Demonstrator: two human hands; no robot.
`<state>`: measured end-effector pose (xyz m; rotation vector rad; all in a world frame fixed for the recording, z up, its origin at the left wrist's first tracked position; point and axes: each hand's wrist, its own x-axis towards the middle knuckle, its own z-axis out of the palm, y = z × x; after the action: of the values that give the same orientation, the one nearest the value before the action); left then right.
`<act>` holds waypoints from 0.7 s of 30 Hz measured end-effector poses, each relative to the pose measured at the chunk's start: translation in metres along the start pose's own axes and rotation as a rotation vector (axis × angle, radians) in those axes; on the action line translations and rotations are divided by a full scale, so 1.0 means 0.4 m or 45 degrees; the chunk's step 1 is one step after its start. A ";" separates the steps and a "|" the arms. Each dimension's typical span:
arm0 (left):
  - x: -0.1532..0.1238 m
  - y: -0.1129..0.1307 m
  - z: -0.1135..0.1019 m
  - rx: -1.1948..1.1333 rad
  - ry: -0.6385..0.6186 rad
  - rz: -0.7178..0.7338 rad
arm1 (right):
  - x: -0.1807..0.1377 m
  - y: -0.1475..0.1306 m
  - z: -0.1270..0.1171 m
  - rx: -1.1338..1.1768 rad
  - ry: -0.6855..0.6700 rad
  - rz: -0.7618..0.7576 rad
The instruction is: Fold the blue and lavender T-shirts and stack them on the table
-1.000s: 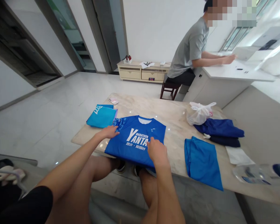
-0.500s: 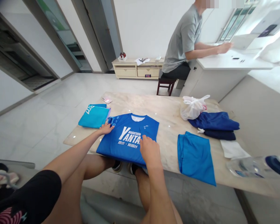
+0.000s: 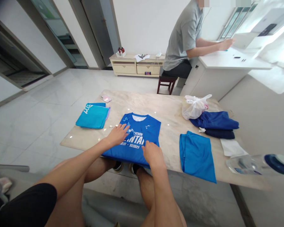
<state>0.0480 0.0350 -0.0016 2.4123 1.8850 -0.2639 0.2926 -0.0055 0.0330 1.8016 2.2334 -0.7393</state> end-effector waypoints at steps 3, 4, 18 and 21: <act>0.003 -0.044 0.035 -0.030 -0.157 0.005 | 0.005 0.002 0.007 0.013 -0.062 0.022; 0.005 -0.063 0.051 -0.072 -0.215 0.061 | 0.007 0.004 0.010 0.009 -0.072 0.028; 0.013 -0.224 0.098 -0.340 -0.302 -0.162 | 0.052 0.037 0.021 0.039 -0.153 0.092; 0.023 -0.210 0.094 -0.413 -0.271 -0.139 | 0.068 0.028 0.023 0.018 -0.134 0.087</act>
<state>-0.0348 0.0584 -0.0357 1.9936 1.8068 -0.1942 0.2950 0.0151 0.0105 1.7914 2.0955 -0.8180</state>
